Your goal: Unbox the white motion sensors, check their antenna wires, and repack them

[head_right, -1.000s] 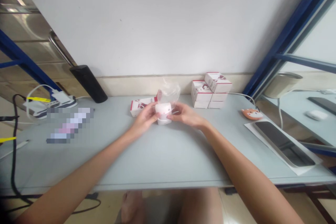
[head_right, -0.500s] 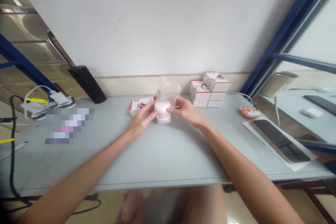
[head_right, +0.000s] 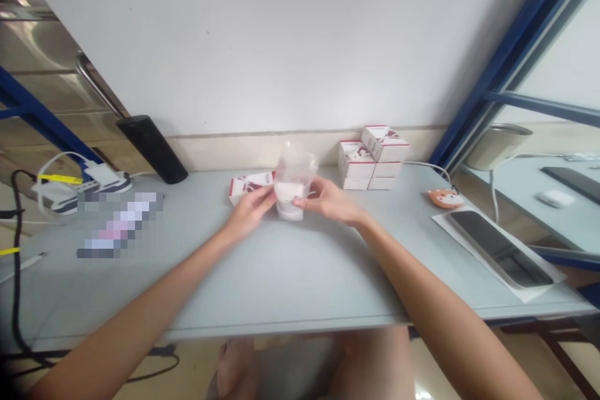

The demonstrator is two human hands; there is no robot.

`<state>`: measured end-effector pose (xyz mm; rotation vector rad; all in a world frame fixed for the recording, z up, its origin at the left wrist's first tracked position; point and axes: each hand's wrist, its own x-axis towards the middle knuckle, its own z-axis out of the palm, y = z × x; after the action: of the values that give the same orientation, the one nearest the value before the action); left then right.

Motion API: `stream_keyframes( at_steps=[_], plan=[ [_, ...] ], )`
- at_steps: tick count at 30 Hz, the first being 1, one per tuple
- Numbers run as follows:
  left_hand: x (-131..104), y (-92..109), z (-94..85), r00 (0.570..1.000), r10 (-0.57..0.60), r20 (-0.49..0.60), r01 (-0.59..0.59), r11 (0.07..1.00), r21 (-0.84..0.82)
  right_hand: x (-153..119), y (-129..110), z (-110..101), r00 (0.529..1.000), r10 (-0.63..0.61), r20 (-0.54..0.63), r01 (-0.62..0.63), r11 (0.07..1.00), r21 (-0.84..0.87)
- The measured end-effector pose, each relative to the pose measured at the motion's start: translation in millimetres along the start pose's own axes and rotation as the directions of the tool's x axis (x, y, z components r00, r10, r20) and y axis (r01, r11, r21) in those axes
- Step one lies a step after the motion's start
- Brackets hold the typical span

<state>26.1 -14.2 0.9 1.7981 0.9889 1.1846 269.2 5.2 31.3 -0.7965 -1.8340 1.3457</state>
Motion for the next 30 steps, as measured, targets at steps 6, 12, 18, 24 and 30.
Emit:
stream_keyframes(
  at_steps=[6,12,18,24,30],
  plan=[
    [0.1,-1.1,-2.1,0.996,0.011,0.094,-0.018,0.997,0.077,0.2,1.3,0.2,0.999,0.019,0.044,-0.015,0.996,-0.086],
    [-3.1,0.4,-2.1,0.991,-0.019,0.129,0.004,0.993,0.115,2.1,10.9,-5.5,0.993,0.077,0.086,-0.057,0.974,-0.218],
    [-4.4,5.6,1.7,0.999,-0.025,0.034,0.026,0.999,-0.038,3.8,27.2,-1.8,0.995,0.031,0.099,0.009,0.925,-0.379],
    [-3.1,-0.6,3.8,0.997,-0.022,0.073,0.024,0.999,-0.021,0.6,13.4,2.0,0.998,-0.043,0.041,0.053,0.955,-0.293],
    [-6.7,2.4,8.3,0.995,-0.076,0.061,0.076,0.997,-0.012,2.5,9.2,2.2,0.999,-0.036,0.019,0.040,0.970,-0.240]
  ],
)
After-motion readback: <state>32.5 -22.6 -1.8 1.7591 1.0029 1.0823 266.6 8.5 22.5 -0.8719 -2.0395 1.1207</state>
